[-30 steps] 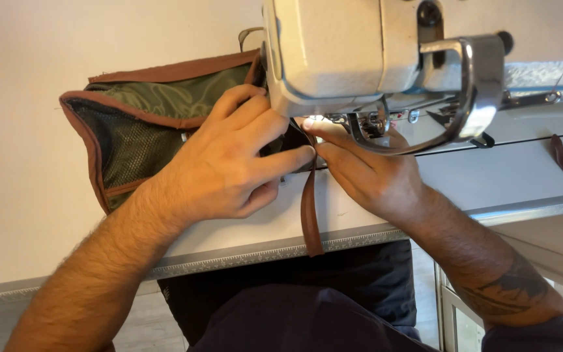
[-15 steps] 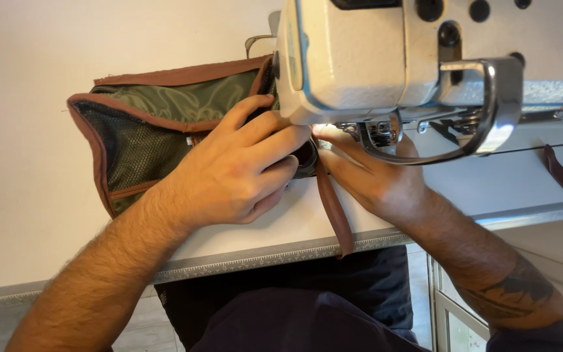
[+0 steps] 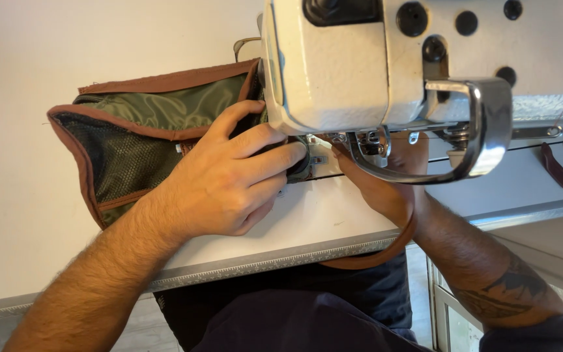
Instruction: Sewing a leather strap onto a fabric bag using an industrial sewing machine
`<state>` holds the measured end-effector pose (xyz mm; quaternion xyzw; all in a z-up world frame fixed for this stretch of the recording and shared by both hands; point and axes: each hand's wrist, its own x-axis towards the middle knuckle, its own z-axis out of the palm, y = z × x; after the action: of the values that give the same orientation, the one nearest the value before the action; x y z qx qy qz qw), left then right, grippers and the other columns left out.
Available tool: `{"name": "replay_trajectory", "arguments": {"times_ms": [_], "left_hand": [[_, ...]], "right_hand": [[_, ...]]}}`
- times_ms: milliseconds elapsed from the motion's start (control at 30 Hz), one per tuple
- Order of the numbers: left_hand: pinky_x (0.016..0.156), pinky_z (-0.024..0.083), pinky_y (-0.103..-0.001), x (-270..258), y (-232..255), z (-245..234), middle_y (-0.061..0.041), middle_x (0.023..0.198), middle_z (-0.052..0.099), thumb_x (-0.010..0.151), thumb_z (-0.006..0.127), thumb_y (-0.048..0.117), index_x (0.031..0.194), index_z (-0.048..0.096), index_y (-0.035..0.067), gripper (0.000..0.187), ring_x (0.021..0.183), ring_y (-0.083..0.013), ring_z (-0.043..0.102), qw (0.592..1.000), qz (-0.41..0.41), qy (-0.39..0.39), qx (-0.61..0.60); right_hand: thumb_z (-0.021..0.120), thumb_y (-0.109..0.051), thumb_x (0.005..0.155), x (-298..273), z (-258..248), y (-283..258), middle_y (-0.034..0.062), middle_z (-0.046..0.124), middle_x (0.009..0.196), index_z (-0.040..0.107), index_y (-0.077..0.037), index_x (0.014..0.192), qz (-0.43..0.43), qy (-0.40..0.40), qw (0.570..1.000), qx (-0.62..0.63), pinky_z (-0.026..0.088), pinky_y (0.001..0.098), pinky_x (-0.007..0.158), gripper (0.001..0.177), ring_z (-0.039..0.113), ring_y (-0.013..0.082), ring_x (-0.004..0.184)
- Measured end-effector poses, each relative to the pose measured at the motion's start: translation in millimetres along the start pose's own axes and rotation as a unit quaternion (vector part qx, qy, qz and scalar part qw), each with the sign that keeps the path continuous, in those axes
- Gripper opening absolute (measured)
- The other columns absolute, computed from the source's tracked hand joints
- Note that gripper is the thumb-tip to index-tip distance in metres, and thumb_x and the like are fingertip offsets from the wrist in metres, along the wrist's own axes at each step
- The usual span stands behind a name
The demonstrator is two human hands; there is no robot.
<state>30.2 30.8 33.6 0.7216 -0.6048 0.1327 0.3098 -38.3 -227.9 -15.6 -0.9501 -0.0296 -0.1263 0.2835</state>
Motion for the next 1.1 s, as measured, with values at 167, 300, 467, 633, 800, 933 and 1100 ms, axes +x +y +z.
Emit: {"name": "replay_trajectory", "arguments": {"times_ms": [167, 300, 467, 633, 800, 933, 1100], "left_hand": [[0.095, 0.044, -0.062, 7.9, -1.7, 1.9, -0.013, 0.122, 0.068, 0.090, 0.062, 0.000, 0.077, 0.066, 0.002, 0.014, 0.107, -0.0335, 0.062, 0.999, -0.007, -0.009, 0.035], [0.096, 0.042, -0.064, 11.9, -5.0, 5.5, -0.012, 0.116, 0.073, 0.093, 0.057, -0.001, 0.077, 0.067, 0.001, 0.019, 0.106, -0.0335, 0.062, 1.000, -0.009, -0.003, 0.008], [0.099, 0.044, -0.066, 13.7, -4.4, 12.4, -0.010, 0.097, 0.063, 0.077, 0.067, -0.002, 0.077, 0.063, 0.002, 0.006, 0.094, -0.0339, 0.057, 1.000, -0.024, -0.019, 0.006], [0.097, 0.046, -0.061, 21.6, 1.9, 13.7, -0.010, 0.098, 0.065, 0.089, 0.061, -0.001, 0.097, 0.062, 0.003, 0.009, 0.095, -0.0330, 0.058, 0.998, -0.041, -0.019, 0.039], [0.099, 0.045, -0.063, 21.9, 4.4, 18.2, -0.007, 0.089, 0.062, 0.094, 0.070, -0.001, 0.094, 0.072, -0.003, 0.002, 0.093, -0.0329, 0.056, 0.997, -0.054, -0.013, 0.048], [0.088, 0.047, -0.059, 32.5, 5.6, 16.8, -0.012, 0.082, 0.052, 0.101, 0.058, -0.006, 0.078, 0.058, -0.006, 0.023, 0.081, -0.0355, 0.049, 0.998, -0.043, 0.035, 0.022], [0.080, 0.048, -0.057, 40.2, 12.1, 18.6, -0.022, 0.088, 0.050, 0.102, 0.054, -0.009, 0.078, 0.050, -0.011, 0.024, 0.080, -0.0379, 0.044, 0.996, -0.053, 0.071, -0.005]], "right_hand": [[0.076, -0.037, 0.086, -1.6, 9.3, 5.2, -0.0058, 0.053, 0.150, 0.041, -0.022, 0.147, 0.165, -0.107, 0.978, 0.063, 0.029, 0.0357, 0.113, 0.071, 0.042, 0.0130, 0.144], [0.075, -0.032, 0.088, 1.5, 1.2, 6.2, -0.0038, 0.056, 0.145, 0.045, -0.019, 0.141, 0.097, -0.091, 0.990, 0.055, 0.033, 0.0344, 0.108, 0.062, 0.046, 0.0133, 0.137], [0.075, -0.021, 0.091, 8.4, -7.4, 7.6, 0.0005, 0.062, 0.133, 0.053, -0.012, 0.128, -0.040, -0.061, 0.997, 0.037, 0.041, 0.0321, 0.099, 0.044, 0.054, 0.0141, 0.123], [0.074, -0.014, 0.094, 17.1, -9.9, 0.6, 0.0038, 0.066, 0.125, 0.059, -0.006, 0.119, -0.145, -0.040, 0.988, 0.024, 0.046, 0.0305, 0.092, 0.030, 0.059, 0.0149, 0.113], [0.073, -0.006, 0.096, 33.2, -11.3, -13.7, 0.0072, 0.070, 0.116, 0.065, 0.000, 0.110, -0.256, -0.019, 0.967, 0.007, 0.052, 0.0290, 0.084, 0.017, 0.065, 0.0158, 0.102], [0.073, 0.002, 0.099, 31.3, -23.8, -21.3, 0.0107, 0.074, 0.108, 0.070, 0.005, 0.101, -0.358, 0.006, 0.934, -0.010, 0.058, 0.0276, 0.077, 0.004, 0.071, 0.0168, 0.092], [0.063, -0.001, 0.103, 42.5, -46.5, -31.4, 0.0173, 0.076, 0.111, 0.076, 0.006, 0.100, -0.456, 0.012, 0.886, -0.086, 0.060, 0.0365, 0.083, 0.015, 0.073, 0.0277, 0.095]]}}
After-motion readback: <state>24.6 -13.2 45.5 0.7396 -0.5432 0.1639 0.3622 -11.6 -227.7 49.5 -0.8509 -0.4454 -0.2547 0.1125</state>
